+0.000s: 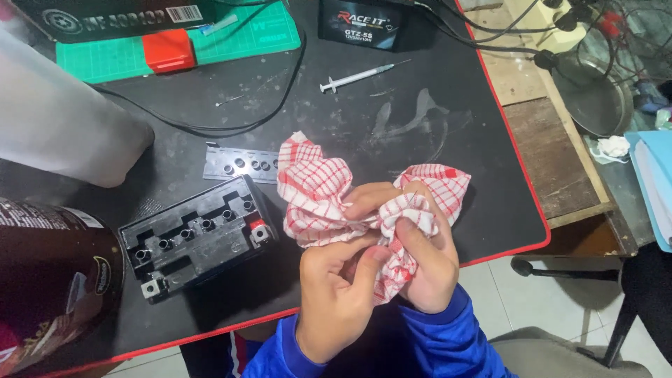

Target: Using a syringe to fill the cells of a lead-acid battery with electrolyte liquid and wiping the tools with a cloth.

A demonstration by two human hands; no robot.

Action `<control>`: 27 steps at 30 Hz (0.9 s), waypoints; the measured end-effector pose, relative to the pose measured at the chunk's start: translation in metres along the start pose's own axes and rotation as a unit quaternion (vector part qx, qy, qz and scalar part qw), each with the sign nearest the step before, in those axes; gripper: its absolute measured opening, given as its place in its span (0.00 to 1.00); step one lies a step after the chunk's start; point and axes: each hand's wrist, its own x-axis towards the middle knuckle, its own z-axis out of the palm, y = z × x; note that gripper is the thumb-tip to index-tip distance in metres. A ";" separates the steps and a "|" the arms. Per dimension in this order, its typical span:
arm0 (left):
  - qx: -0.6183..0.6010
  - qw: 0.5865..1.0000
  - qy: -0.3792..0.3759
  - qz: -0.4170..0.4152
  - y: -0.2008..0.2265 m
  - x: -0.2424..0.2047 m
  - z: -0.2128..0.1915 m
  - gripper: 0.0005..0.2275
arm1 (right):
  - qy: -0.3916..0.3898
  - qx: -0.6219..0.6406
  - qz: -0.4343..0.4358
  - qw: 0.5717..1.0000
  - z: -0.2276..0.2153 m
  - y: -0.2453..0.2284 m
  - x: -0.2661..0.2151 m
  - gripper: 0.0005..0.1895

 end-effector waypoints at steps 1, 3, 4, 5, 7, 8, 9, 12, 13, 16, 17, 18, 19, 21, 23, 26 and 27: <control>0.000 1.000 -0.001 -0.002 -0.001 -0.001 0.000 0.07 | 0.002 0.000 0.001 1.000 0.000 0.000 -0.001 0.09; 0.003 1.000 -0.010 -0.008 -0.003 0.000 -0.002 0.09 | -0.010 -0.020 0.004 1.000 0.000 -0.001 0.000 0.09; 0.003 1.000 -0.010 -0.009 -0.003 0.001 -0.003 0.09 | -0.011 -0.020 0.005 1.000 -0.001 -0.001 0.000 0.09; 0.006 1.000 -0.011 -0.005 -0.003 0.001 -0.003 0.10 | -0.012 -0.020 0.006 1.000 -0.001 0.000 -0.001 0.09; 0.009 1.000 -0.012 -0.003 -0.004 0.002 -0.003 0.11 | -0.012 -0.020 0.009 1.000 -0.002 0.001 0.000 0.09; 0.011 1.000 -0.007 -0.003 -0.005 0.001 -0.003 0.12 | -0.019 -0.025 0.003 1.000 -0.002 0.001 -0.001 0.09; 0.013 1.000 -0.003 -0.003 -0.006 0.000 -0.002 0.13 | -0.025 -0.030 -0.002 0.999 -0.002 0.002 -0.002 0.11; 0.017 1.000 0.005 -0.002 -0.006 -0.001 -0.003 0.10 | -0.045 0.003 0.006 0.999 -0.002 0.002 -0.002 0.09; 0.017 1.000 0.005 -0.001 -0.007 -0.002 -0.003 0.10 | -0.046 0.003 0.005 0.999 -0.002 0.002 -0.003 0.09; -0.009 1.000 0.012 -0.002 -0.005 -0.002 -0.003 0.09 | -0.038 0.008 0.023 0.999 -0.006 0.001 -0.003 0.09; 0.010 0.999 -0.009 0.030 -0.001 0.000 -0.005 0.11 | -0.030 0.010 0.029 0.999 -0.008 0.001 -0.003 0.13; 0.030 0.997 -0.029 0.058 0.002 -0.001 -0.007 0.14 | -0.021 0.011 0.038 0.999 -0.010 0.001 -0.005 0.17; 0.031 0.997 -0.028 0.059 0.003 -0.001 -0.007 0.14 | -0.022 0.013 0.037 0.999 -0.010 0.001 -0.004 0.17; 0.066 0.994 -0.028 0.085 0.004 -0.001 -0.007 0.11 | -0.018 0.050 0.035 0.998 -0.012 0.002 -0.004 0.21; 0.055 0.994 -0.034 0.085 0.008 -0.001 -0.007 0.11 | -0.010 0.068 0.033 0.997 -0.013 0.004 -0.005 0.21; 0.041 0.996 -0.031 0.069 0.007 -0.003 -0.004 0.05 | 0.004 0.085 0.042 0.995 -0.017 0.005 -0.005 0.20; 0.038 0.998 -0.022 0.053 0.005 -0.004 -0.003 0.09 | 0.010 0.084 0.053 0.995 -0.019 0.005 -0.005 0.19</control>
